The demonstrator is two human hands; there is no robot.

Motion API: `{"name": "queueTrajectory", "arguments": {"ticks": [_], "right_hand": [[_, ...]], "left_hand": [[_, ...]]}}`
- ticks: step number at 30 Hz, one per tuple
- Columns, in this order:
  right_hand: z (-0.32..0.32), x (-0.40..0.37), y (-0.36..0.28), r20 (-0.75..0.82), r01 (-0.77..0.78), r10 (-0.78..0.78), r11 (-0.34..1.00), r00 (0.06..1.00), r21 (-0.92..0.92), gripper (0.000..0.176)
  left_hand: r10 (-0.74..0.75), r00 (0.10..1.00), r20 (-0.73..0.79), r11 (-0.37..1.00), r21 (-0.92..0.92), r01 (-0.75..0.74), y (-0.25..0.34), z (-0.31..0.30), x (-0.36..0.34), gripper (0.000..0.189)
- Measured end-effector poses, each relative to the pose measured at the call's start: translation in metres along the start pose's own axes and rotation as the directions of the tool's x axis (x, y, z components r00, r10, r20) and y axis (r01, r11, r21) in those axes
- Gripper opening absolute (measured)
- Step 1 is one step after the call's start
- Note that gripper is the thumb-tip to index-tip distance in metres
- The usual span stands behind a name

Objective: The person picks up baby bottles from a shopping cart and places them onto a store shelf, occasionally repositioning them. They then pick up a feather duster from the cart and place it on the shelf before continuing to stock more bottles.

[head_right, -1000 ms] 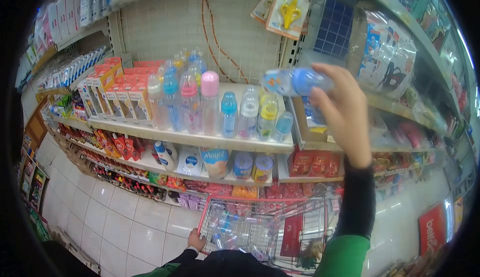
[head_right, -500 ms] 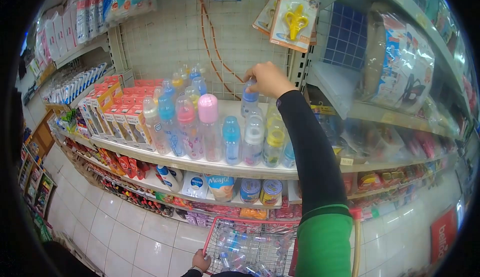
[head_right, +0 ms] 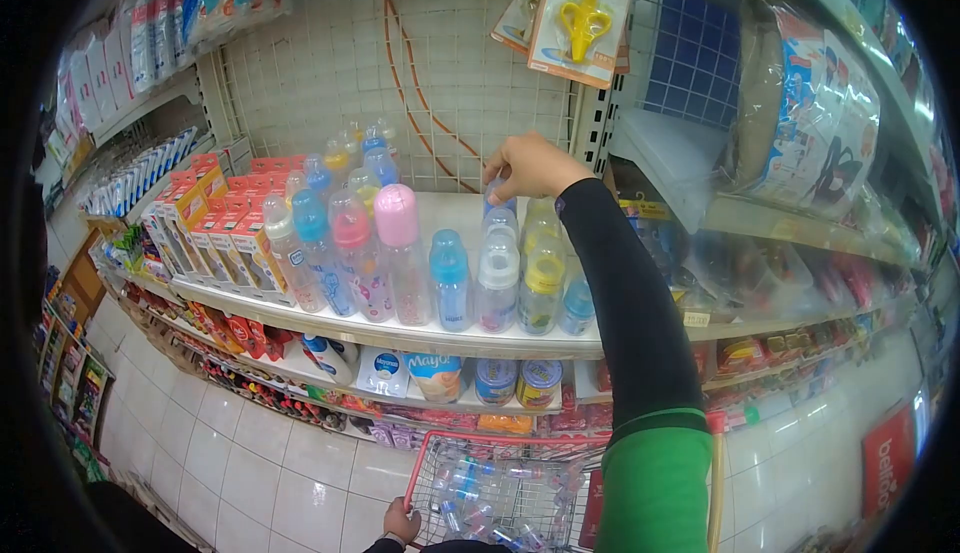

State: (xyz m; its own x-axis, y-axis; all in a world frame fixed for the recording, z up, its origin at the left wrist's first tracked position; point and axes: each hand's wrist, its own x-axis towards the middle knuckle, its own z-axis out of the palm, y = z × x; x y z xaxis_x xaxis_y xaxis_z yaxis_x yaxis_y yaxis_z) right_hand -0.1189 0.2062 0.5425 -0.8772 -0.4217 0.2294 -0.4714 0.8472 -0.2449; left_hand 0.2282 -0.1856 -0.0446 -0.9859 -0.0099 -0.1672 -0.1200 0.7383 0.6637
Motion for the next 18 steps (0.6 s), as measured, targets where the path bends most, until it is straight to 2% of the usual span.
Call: {"name": "queueTrajectory", "arguments": {"ticks": [8, 18], "right_hand": [[0.0067, -0.0026, 0.0061, -0.014, 0.027, -0.027, 0.999, 1.000, 0.029, 0.036], [0.0078, -0.0074, 0.0058, -0.032, 0.024, -0.024, 0.999, 0.999, 0.025, 0.034]], "left_hand": [[0.025, 0.998, -0.065, 0.999, 0.021, -0.024, -0.0075, 0.0072, 0.0005, 0.038], [0.029, 0.999, -0.042, 0.999, -0.026, -0.030, -0.0081, 0.0063, 0.0003, 0.039]]}}
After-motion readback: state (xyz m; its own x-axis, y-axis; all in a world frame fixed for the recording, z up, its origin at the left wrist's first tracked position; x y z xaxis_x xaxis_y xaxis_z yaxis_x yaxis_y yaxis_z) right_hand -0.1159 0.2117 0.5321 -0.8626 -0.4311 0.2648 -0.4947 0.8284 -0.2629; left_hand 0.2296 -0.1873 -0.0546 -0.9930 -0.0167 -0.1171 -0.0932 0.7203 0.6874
